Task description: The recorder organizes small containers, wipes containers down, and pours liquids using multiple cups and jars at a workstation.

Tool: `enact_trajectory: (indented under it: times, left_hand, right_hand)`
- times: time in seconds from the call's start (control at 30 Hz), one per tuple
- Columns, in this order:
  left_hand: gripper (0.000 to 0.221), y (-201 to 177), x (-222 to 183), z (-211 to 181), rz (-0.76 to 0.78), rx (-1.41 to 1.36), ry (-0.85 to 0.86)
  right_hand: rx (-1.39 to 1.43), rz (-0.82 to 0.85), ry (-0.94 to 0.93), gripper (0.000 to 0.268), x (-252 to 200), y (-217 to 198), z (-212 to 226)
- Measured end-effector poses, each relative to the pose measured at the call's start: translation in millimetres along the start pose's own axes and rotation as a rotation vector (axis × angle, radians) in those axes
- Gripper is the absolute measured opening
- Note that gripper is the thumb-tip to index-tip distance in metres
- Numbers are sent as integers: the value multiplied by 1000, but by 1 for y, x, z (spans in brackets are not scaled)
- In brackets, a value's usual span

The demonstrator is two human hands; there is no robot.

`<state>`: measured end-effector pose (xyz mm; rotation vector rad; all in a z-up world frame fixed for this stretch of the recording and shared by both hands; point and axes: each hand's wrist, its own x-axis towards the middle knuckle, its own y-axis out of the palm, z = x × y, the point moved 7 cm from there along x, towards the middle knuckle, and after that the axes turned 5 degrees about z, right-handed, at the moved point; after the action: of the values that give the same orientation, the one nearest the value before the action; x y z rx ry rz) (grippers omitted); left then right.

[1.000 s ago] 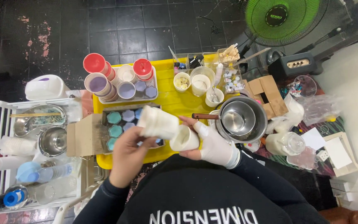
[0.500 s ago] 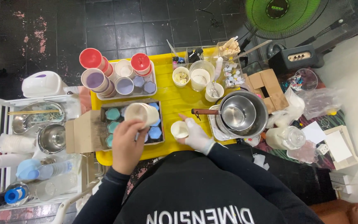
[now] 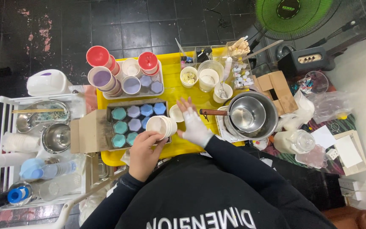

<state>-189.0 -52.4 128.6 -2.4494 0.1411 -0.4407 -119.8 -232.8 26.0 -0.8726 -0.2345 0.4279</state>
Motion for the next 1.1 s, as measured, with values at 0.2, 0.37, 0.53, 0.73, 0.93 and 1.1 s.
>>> enact_trajectory:
  times: [0.2, 0.37, 0.53, 0.73, 0.93, 1.1]
  left_hand:
    - [15, 32, -5, 16, 168, -146, -41]
    - [16, 54, 1, -6, 294, -152, 105]
    - [17, 64, 5, -8, 401, -184, 62]
    - [18, 35, 14, 0, 256, -352, -162]
    - [16, 20, 8, 9, 171, -301, -138]
    - [16, 29, -5, 16, 212, -283, -162]
  right_hand:
    - [440, 144, -65, 115, -60, -29, 25]
    - [513, 65, 67, 92, -90, -18, -6]
    - [476, 67, 158, 75, -100, -24, -10]
    - [565, 13, 298, 78, -106, 2, -42]
    - [442, 1, 704, 83, -93, 24, -75]
    - [240, -117, 721, 89, -68, 17, -81]
